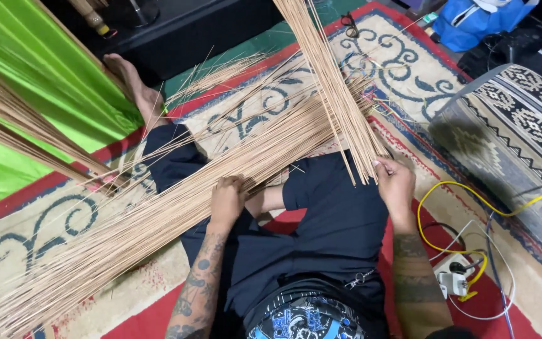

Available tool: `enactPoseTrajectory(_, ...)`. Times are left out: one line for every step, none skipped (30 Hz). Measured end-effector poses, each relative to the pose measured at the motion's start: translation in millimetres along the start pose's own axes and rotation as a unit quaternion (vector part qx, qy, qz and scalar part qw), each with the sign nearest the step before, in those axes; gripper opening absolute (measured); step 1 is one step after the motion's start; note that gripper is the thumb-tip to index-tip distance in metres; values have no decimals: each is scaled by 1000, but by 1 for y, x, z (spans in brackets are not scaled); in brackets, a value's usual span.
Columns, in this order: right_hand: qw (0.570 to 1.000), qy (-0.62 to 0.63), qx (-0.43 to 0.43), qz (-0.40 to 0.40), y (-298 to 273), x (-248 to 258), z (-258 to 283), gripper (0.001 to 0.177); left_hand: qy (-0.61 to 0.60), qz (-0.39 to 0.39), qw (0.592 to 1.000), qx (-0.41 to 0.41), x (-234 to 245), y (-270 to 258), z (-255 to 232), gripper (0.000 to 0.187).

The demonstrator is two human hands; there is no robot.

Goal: Organizing and bundling long, thin wooden sticks while sitting on the floor.

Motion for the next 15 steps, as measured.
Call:
enactPoseTrajectory(1000,0,3,3,6,-6,-4,14,-1,-1,1000,5,3,-4,3,36)
enactPoseTrajectory(1000,-9,-15,3,11,-12,-12,15,28,-9,1000,0,7,-8,3,35)
enactPoseTrajectory(999,-17,-35,3,16,-17,-20,15,58,-16,998,-5,12,-12,3,34)
enactPoseTrajectory(999,-18,-32,6,15,-20,-16,15,58,-17,998,-1,14,-15,5,34)
enactPoseTrajectory(999,-30,-34,4,13,-20,-13,15,56,-14,998,-6,16,-16,4,30)
enactPoseTrajectory(998,-43,-36,2,11,-21,-11,15,55,-12,998,-11,17,-18,3,26)
enactPoseTrajectory(998,-43,-37,2,10,-23,-11,15,54,-12,998,-11,13,-17,7,26)
enactPoseTrajectory(998,-52,-40,-2,10,-24,-11,14,52,-14,998,-15,10,-16,10,23)
enactPoseTrajectory(997,-61,-43,-7,9,-25,-11,14,50,-16,998,-19,6,-15,13,21)
enactPoseTrajectory(997,-62,-45,-8,6,-25,-11,14,50,-15,998,-19,4,-17,14,21)
enactPoseTrajectory(997,-60,-46,-18,6,-24,-9,14,48,-17,999,-18,3,-16,16,19)
enactPoseTrajectory(997,-59,-48,-28,5,-22,-8,14,45,-20,999,-17,3,-15,17,17)
enactPoseTrajectory(997,-58,-47,-30,4,-23,-9,14,46,-22,999,-18,3,-14,18,17)
enactPoseTrajectory(997,-56,-51,-30,3,-25,-11,14,34,-21,999,-7,3,-14,21,16)
enactPoseTrajectory(997,-53,-54,-29,3,-26,-13,14,22,-19,1000,4,3,-13,24,14)
Point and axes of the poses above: each hand's wrist, its own y-axis towards the middle knuckle, its own x-axis out of the back of the hand, z = x × y, the point moved 10 cm from there along y, towards the middle knuckle, and after that the axes turned 4 degrees about z, right-handed, at the moved point
